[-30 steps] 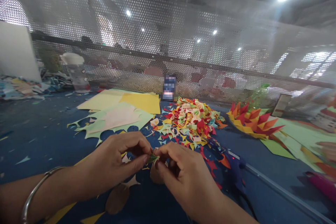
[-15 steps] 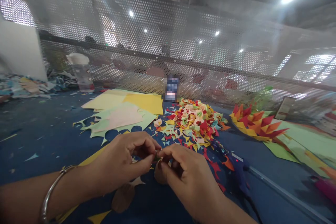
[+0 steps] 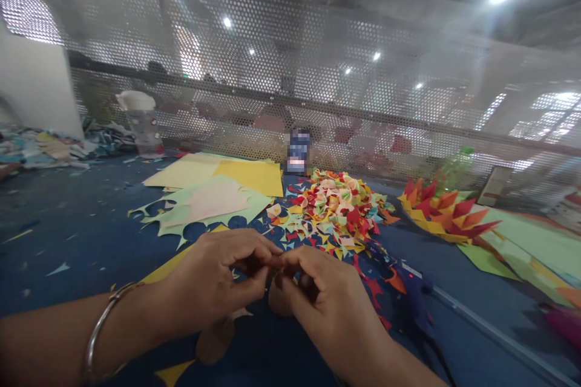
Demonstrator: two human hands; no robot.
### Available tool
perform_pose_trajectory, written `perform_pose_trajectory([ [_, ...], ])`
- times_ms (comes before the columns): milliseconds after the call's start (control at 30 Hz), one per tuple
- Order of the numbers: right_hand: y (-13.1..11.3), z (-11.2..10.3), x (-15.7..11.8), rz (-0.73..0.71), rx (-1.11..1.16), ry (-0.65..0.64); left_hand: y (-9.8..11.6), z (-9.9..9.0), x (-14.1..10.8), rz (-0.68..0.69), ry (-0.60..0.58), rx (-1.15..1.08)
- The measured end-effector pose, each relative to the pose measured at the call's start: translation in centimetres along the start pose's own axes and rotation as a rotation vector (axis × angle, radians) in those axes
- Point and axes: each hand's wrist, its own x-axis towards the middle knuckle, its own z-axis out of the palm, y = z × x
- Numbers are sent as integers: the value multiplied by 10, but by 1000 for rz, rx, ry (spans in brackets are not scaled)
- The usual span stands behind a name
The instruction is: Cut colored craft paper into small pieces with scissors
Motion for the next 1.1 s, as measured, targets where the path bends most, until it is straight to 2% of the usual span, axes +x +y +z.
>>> perform_pose_trajectory([
  [167, 0, 0, 0, 5, 2, 34, -5, 1, 0, 92, 66, -11],
  [300, 0, 1, -1, 5, 7, 36, -4, 1, -2, 89, 46, -19],
  [600, 2, 6, -1, 35, 9, 5, 1, 3, -2, -127, -5, -2],
  [800, 1, 6, -2, 41, -5, 10, -2, 2, -1, -165, -60, -78],
  [967, 2, 5, -2, 57, -3, 3, -1, 2, 3, -263, -111, -210],
  [1100, 4, 5, -2, 56, -18, -22, 3, 0, 3, -267, -89, -208],
])
